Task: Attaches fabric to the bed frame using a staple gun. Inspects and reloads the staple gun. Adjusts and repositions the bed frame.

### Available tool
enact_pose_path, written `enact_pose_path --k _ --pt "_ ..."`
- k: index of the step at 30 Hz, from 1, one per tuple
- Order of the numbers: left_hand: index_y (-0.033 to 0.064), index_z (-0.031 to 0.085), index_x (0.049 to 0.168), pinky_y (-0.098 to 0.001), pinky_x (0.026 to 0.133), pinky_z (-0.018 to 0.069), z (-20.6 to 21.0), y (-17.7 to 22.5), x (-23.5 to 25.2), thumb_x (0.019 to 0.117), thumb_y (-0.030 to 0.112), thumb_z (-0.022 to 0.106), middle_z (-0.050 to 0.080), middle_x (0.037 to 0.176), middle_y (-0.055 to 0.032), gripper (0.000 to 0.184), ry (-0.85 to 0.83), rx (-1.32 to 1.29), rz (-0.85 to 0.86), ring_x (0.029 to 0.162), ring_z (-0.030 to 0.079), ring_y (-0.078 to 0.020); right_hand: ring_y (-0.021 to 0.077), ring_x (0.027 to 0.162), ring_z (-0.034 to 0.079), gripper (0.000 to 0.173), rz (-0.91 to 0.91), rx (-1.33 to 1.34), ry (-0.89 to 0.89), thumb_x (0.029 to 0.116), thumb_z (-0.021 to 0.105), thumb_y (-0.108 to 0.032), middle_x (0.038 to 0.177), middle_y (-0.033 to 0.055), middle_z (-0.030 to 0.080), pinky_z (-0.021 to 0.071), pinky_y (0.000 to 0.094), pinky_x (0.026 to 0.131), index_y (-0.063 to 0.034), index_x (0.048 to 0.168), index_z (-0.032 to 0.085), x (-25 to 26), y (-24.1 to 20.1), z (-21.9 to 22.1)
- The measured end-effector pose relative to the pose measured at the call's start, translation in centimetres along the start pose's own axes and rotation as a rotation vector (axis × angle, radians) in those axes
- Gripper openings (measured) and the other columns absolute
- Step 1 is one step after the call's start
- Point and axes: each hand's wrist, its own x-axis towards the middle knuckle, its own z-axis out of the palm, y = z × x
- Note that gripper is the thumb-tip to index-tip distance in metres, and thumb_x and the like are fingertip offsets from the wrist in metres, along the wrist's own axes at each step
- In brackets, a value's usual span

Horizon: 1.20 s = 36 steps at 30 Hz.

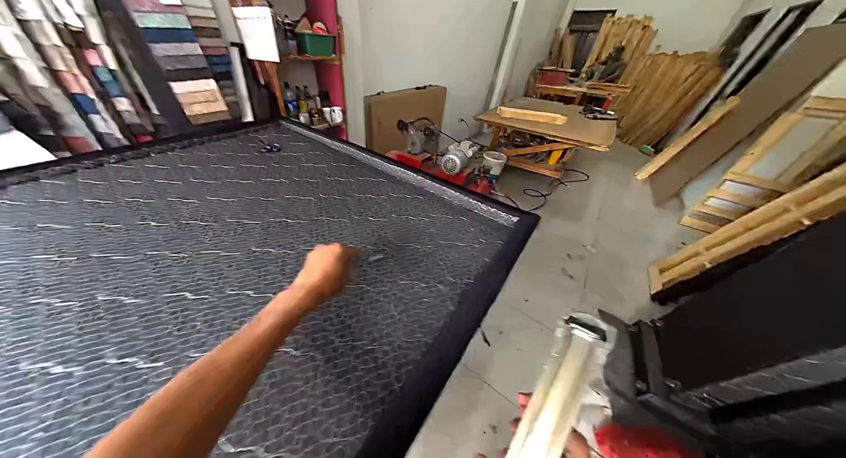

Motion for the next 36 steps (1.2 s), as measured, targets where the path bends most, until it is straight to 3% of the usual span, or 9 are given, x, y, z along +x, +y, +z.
enact_pose_path --k 3,7,14,18,25,27,30,33,36 --pt "0.0142 0.072 0.115 -0.0364 0.072 0.0649 -2.1 8.0 -3.3 0.0922 0.013 0.071 0.076 0.098 0.0006 0.023 0.254 -0.441 0.155 0.08 0.074 -0.0137 0.0144 0.132 0.055 0.03 -0.038 0.002 -0.001 0.076 0.09 -0.033 0.135 -0.0046 0.062 0.0517 0.0382 0.109 -0.0243 0.101 0.075 2.2 3.2 -0.8" --pt "0.0068 0.069 0.105 -0.0393 0.072 0.069 -2.5 21.2 -6.9 0.0823 0.004 0.082 0.076 0.098 -0.0067 0.026 0.313 -1.058 0.399 0.08 0.076 -0.0227 0.0111 0.128 0.055 0.027 -0.076 0.033 0.013 0.079 0.086 -0.04 0.129 -0.0075 0.062 0.0492 0.0331 0.109 -0.0257 0.099 0.075 5.0 6.4 -1.2" --pt "0.0065 0.073 0.098 -0.0325 0.072 0.0697 0.2 26.6 -4.3 0.0857 0.012 0.082 0.076 0.093 0.0013 0.017 0.38 -0.791 0.377 0.08 0.076 -0.0138 0.0092 0.127 0.053 0.021 -0.083 0.139 0.012 0.0858 0.077 -0.044 0.129 -0.008 0.062 0.0452 0.0304 0.11 -0.027 0.099 0.076 7.5 9.4 -1.8" --pt "0.0107 0.073 0.12 -0.0224 0.074 0.0647 -0.9 27.0 -3.0 0.0879 0.029 0.082 0.074 0.104 0.0066 0.038 0.396 -0.434 0.452 0.09 0.072 -0.0031 0.0107 0.128 0.054 0.024 -0.099 0.183 0.001 0.0789 0.085 -0.038 0.129 -0.007 0.062 0.048 0.0334 0.11 -0.0258 0.096 0.074 8.0 10.3 -2.1" --pt "0.0127 0.073 0.1 -0.0228 0.067 0.0624 -2.7 22.2 1.2 0.0968 0.021 0.07 0.074 0.09 0.0077 0.01 0.453 -0.328 0.374 0.077 0.07 -0.002 0.0098 0.124 0.056 0.028 -0.109 0.246 -0.026 0.079 0.086 -0.036 0.128 -0.0053 0.061 0.0517 0.0302 0.104 -0.0281 0.103 0.073 8.3 11.0 -2.5" --pt "0.013 0.074 0.108 -0.0346 0.08 0.0643 -2.4 16.4 3.2 0.0979 0.02 0.068 0.076 0.1 0.002 0.014 0.322 -0.114 0.157 0.087 0.074 -0.0099 0.0114 0.124 0.058 0.028 -0.109 0.253 -0.023 0.0784 0.086 -0.036 0.128 -0.0045 0.061 0.0528 0.0329 0.104 -0.0278 0.102 0.073 8.3 11.3 -2.9" --pt "0.0071 0.063 0.138 -0.0621 0.102 0.0501 -0.1 9.7 4.0 0.0991 0.014 0.066 0.066 0.133 -0.0179 0.039 -0.046 0.041 -0.161 0.118 0.066 -0.0375 0.015 0.127 0.058 0.03 -0.092 0.256 -0.049 0.078 0.087 -0.035 0.131 -0.0034 0.062 0.0535 0.0392 0.106 -0.0277 0.103 0.071 8.2 11.8 -3.6" --pt "0.011 0.054 0.149 -0.0616 0.102 0.0492 2.1 6.8 3.1 0.1007 0.015 0.063 0.063 0.138 -0.0175 0.049 -0.186 0.059 -0.263 0.12 0.065 -0.0384 0.0165 0.129 0.058 0.03 -0.063 0.297 -0.1 0.0786 0.088 -0.031 0.131 -0.0006 0.063 0.0546 0.0391 0.105 -0.0253 0.104 0.072 8.2 12.6 -3.8" --pt "0.0119 0.062 0.141 -0.0612 0.107 0.0456 3.2 6.1 3.9 0.0958 0.02 0.072 0.065 0.136 -0.0142 0.047 -0.167 0.071 -0.209 0.125 0.061 -0.0364 0.0163 0.127 0.059 0.033 -0.049 0.302 -0.128 0.0792 0.087 -0.03 0.132 0.0027 0.063 0.055 0.0377 0.103 -0.0224 0.108 0.073 8.3 13.4 -3.6"
